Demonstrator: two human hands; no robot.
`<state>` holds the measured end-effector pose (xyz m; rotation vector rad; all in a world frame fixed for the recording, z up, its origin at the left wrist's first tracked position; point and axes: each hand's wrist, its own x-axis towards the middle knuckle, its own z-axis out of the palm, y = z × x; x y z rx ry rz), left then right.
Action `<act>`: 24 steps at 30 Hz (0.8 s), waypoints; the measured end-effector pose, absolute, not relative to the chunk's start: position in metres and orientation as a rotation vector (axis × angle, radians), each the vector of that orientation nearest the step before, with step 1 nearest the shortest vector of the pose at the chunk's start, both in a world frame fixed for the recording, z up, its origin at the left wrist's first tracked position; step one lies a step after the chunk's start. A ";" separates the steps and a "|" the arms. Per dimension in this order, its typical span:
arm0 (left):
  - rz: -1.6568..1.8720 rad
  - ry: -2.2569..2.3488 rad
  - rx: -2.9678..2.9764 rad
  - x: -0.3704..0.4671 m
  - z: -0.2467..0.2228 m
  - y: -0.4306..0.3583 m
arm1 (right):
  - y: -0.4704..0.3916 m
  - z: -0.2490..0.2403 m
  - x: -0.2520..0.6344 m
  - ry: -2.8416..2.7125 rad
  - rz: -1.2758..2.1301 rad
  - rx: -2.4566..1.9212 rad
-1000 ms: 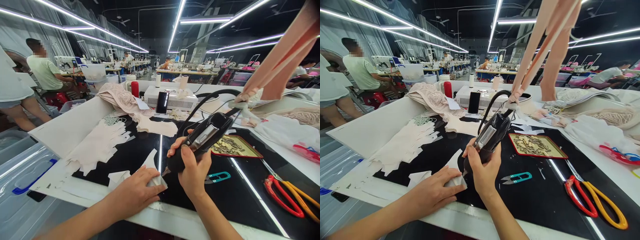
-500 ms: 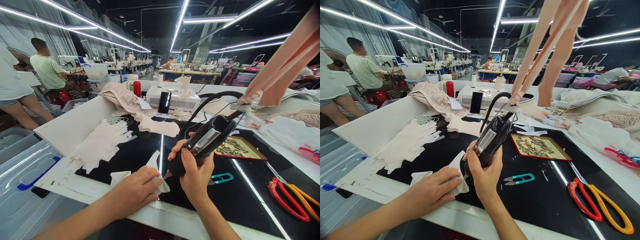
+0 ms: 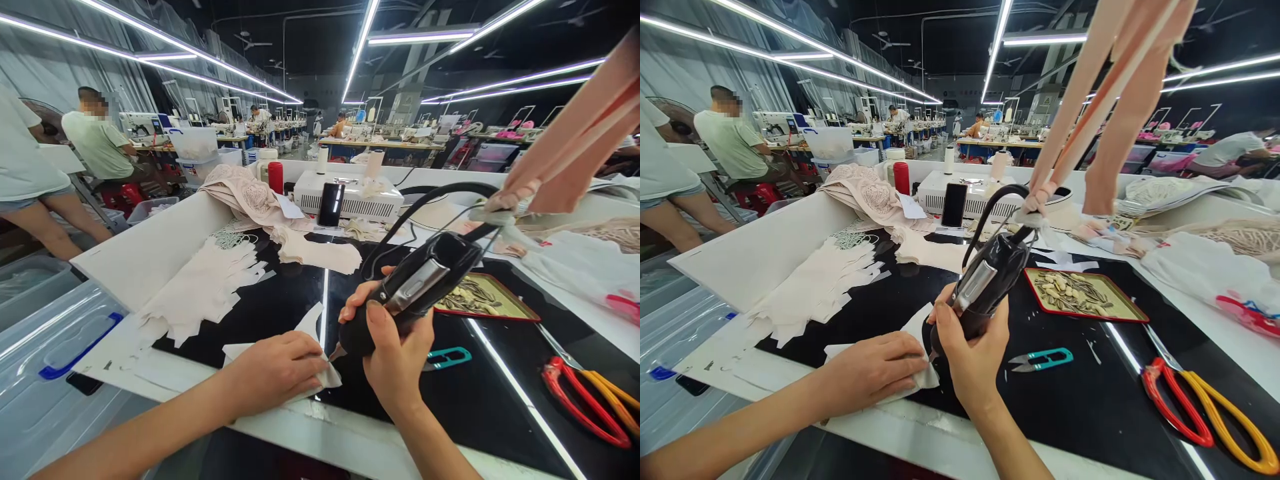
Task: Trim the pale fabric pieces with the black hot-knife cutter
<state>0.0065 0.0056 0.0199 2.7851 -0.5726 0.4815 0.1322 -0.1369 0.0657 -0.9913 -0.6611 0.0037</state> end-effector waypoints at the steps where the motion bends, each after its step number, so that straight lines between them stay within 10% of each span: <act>1: 0.470 -0.551 2.790 0.006 0.020 0.008 | -0.137 0.066 0.132 -0.656 0.007 -0.990; 24: 0.504 -0.526 2.784 0.002 0.018 0.014 | -0.126 0.066 0.138 -0.627 -0.007 -0.981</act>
